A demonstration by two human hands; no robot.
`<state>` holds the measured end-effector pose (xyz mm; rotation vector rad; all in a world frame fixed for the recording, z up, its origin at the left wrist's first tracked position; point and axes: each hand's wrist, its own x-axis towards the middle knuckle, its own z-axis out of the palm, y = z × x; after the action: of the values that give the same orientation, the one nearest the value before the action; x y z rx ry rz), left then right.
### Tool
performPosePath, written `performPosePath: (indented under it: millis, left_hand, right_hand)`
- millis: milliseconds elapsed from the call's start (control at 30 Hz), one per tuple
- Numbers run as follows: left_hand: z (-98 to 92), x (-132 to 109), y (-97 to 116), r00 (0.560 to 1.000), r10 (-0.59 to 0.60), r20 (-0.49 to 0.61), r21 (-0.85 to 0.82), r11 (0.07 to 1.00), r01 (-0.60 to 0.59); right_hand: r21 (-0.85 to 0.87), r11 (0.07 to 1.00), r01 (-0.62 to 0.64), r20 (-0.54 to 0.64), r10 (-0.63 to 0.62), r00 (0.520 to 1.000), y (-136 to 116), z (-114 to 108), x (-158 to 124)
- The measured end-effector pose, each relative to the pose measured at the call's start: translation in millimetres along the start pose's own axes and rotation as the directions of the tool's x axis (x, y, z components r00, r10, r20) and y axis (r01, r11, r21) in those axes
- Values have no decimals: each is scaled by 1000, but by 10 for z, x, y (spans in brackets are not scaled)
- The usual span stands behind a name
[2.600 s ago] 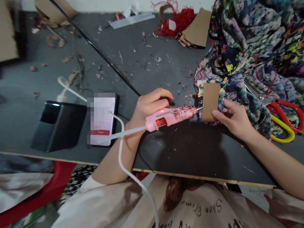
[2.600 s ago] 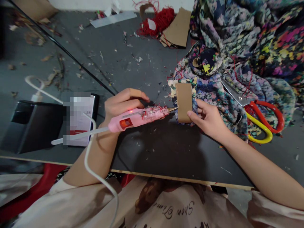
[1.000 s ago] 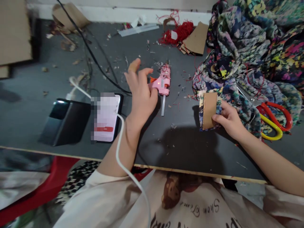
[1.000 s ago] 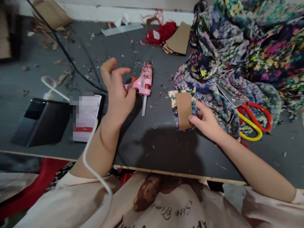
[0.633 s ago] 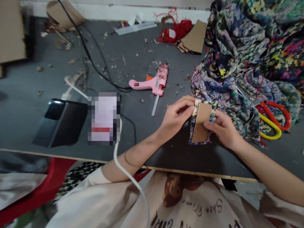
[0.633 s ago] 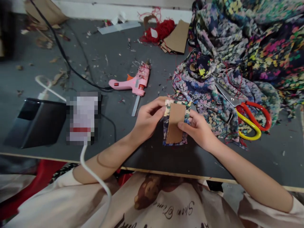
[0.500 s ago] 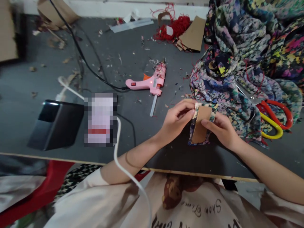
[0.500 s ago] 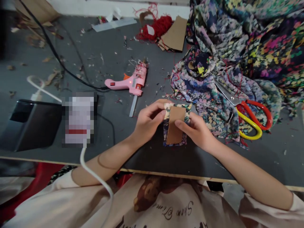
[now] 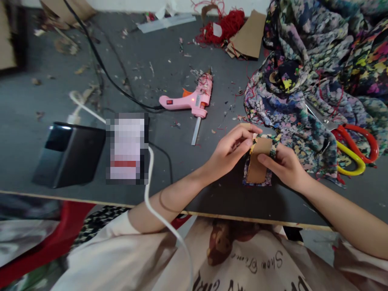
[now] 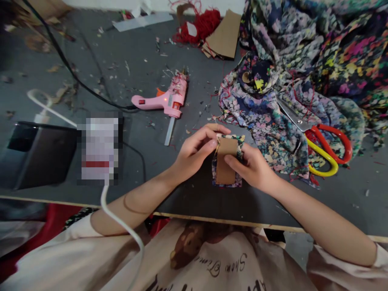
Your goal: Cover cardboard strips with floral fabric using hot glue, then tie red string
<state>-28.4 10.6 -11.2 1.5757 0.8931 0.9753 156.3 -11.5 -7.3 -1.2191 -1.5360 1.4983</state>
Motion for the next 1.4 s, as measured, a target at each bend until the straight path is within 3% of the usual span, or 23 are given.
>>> performPosePath:
  millis: [467,967,1200,1400]
  left_hand:
    - [-14,3,-67,992,126,12,41,991,-126]
    - [-42,19,-106,993,120,12,-3,993,-120]
    - [-35,20,-112,991,134,16,-32,991,-134]
    - [-48,9,-82,998,53,34,-44,998,-52]
  right_hand:
    - [-164,986,17,65,-6,998,2,-4,-6]
    - [-242,970,-14,149,51,988,-52,-34,-1]
    - [-260,965,30,169,15,986,-88,-36,3]
    - [-254,967,8,168,36,985,-86,-30,6]
